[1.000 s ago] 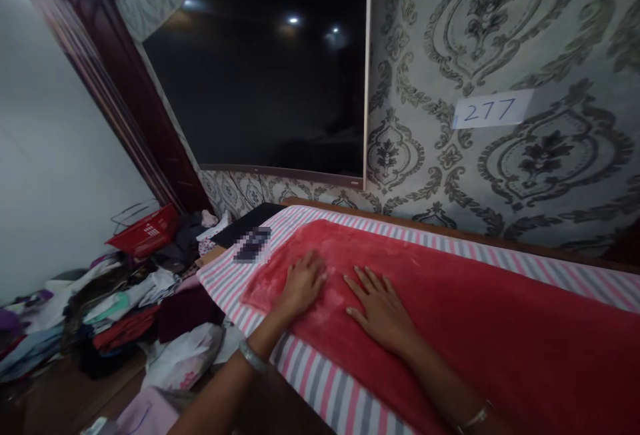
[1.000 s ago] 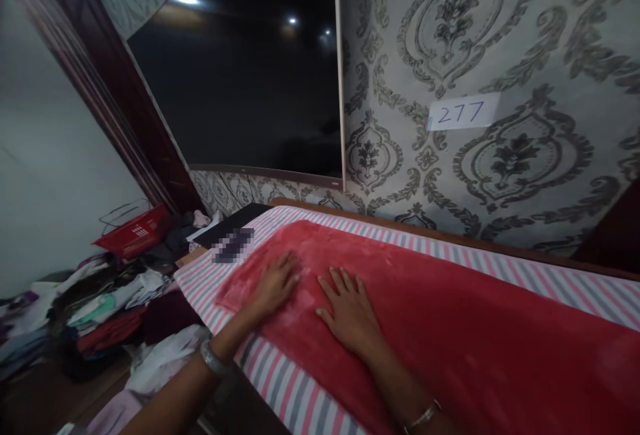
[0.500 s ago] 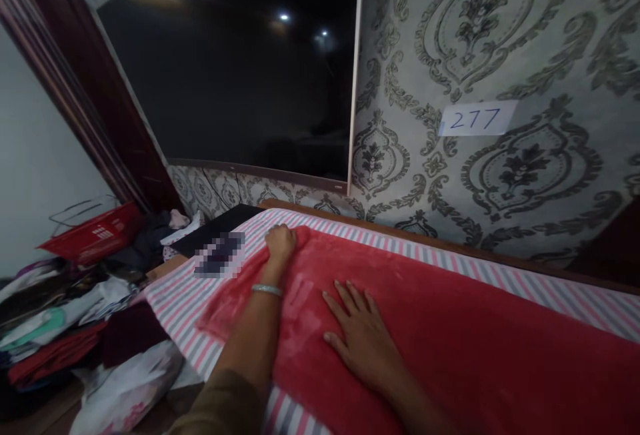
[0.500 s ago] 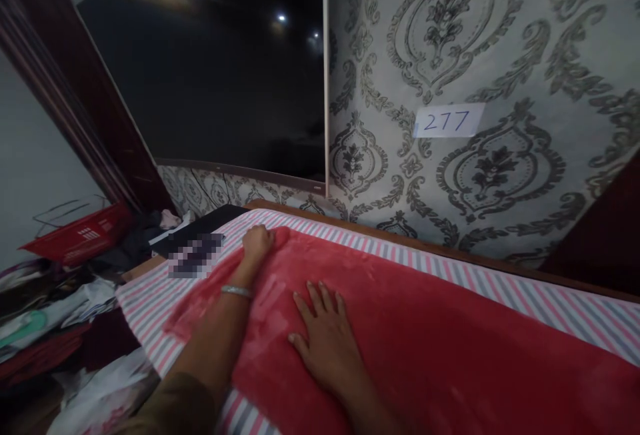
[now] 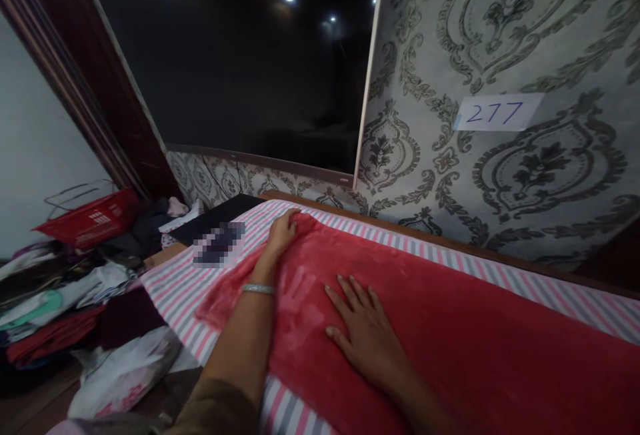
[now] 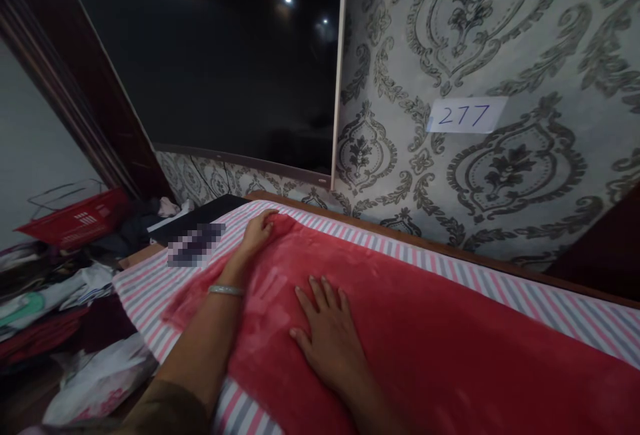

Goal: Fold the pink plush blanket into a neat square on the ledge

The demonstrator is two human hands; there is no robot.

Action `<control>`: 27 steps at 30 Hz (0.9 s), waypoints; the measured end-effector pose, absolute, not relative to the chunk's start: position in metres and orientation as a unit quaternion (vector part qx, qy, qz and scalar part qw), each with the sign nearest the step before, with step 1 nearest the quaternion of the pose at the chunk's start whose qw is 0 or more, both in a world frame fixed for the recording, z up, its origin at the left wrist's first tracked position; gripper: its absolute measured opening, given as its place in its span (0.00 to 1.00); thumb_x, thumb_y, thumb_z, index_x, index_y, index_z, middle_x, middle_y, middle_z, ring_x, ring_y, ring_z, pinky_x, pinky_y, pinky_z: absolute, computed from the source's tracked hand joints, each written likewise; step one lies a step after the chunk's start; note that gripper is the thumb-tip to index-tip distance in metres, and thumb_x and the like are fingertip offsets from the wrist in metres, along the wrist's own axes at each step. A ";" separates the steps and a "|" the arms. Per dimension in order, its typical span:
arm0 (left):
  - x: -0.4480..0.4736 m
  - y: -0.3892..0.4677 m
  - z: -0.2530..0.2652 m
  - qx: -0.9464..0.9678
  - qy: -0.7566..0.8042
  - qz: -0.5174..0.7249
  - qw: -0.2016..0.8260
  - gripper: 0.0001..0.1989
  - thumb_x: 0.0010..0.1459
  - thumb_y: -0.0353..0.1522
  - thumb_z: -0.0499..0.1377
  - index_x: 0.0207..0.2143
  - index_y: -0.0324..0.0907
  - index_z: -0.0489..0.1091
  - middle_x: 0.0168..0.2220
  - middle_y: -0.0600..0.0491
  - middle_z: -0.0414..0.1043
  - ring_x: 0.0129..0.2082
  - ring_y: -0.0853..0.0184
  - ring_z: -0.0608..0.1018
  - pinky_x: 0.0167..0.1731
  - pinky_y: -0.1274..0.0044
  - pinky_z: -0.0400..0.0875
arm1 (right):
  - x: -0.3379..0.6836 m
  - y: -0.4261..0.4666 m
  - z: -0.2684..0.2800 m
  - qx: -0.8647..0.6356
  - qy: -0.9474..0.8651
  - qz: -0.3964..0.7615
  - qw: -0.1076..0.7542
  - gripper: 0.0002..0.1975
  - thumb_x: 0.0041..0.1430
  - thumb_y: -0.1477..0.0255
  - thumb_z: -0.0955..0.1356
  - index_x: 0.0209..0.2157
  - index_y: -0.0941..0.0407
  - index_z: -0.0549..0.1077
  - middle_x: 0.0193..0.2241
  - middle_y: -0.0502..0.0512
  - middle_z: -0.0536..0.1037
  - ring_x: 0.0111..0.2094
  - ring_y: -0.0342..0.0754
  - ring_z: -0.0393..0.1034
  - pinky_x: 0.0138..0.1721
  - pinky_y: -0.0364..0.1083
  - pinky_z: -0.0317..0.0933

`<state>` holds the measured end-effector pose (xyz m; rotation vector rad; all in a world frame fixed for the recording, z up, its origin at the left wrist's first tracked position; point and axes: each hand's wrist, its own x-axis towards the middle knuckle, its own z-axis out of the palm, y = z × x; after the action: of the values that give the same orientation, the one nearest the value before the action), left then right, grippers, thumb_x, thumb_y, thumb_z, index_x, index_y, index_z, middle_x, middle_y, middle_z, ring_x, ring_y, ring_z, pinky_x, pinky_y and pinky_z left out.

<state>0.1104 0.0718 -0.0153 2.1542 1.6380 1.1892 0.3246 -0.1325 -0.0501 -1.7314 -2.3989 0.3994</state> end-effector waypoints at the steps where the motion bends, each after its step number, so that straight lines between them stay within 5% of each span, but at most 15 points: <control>1: 0.111 0.071 -0.014 0.725 0.548 0.409 0.085 0.25 0.54 0.24 0.51 0.54 0.45 0.70 0.50 0.50 0.77 0.53 0.61 0.76 0.57 0.70 0.67 | 0.325 -0.132 -0.051 -0.578 -0.801 0.132 0.080 0.34 0.67 0.55 0.60 0.71 0.43 0.47 0.72 0.46 0.38 0.72 0.54 0.29 0.69 0.62 0.29; 5: 0.109 0.070 -0.011 0.673 0.596 0.427 0.099 0.24 0.56 0.27 0.53 0.56 0.43 0.69 0.43 0.50 0.78 0.48 0.61 0.78 0.51 0.70 0.71 | 0.325 -0.132 -0.053 -0.576 -0.803 0.124 0.088 0.34 0.67 0.55 0.60 0.71 0.43 0.47 0.72 0.47 0.39 0.72 0.55 0.30 0.69 0.62 0.30; 8: 0.108 0.067 -0.012 0.612 0.635 0.425 0.203 0.21 0.60 0.35 0.56 0.55 0.41 0.69 0.37 0.50 0.79 0.39 0.62 0.80 0.41 0.72 0.74 | 0.326 -0.131 -0.055 -0.572 -0.806 0.123 0.090 0.34 0.67 0.55 0.60 0.71 0.44 0.48 0.72 0.48 0.40 0.72 0.56 0.31 0.69 0.62 0.30; 14: 0.111 0.062 -0.012 0.604 0.537 0.398 0.434 0.18 0.65 0.34 0.51 0.54 0.43 0.72 0.52 0.49 0.77 0.48 0.66 0.79 0.50 0.74 0.73 | 0.326 -0.131 -0.054 -0.569 -0.808 0.121 0.094 0.34 0.67 0.55 0.60 0.71 0.45 0.48 0.72 0.49 0.39 0.72 0.57 0.31 0.69 0.63 0.30; 21: 0.112 0.067 -0.013 0.623 0.566 0.395 0.368 0.15 0.59 0.28 0.53 0.44 0.39 0.77 0.45 0.48 0.81 0.46 0.64 0.80 0.52 0.72 0.73 | 0.325 -0.131 -0.051 -0.573 -0.804 0.129 0.093 0.34 0.67 0.55 0.61 0.71 0.44 0.49 0.72 0.48 0.40 0.72 0.57 0.31 0.69 0.62 0.30; 27: 0.115 0.072 -0.007 0.659 0.594 0.422 0.187 0.29 0.57 0.24 0.53 0.62 0.41 0.65 0.62 0.49 0.68 0.63 0.63 0.68 0.63 0.72 0.61 | 0.326 -0.131 -0.054 -0.568 -0.806 0.129 0.101 0.34 0.67 0.56 0.61 0.71 0.43 0.48 0.72 0.48 0.40 0.72 0.56 0.31 0.69 0.62 0.30</control>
<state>0.1153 0.0724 -0.0072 1.8557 1.6717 1.1873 0.3257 -0.1310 -0.0538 -1.6789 -2.3823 0.3820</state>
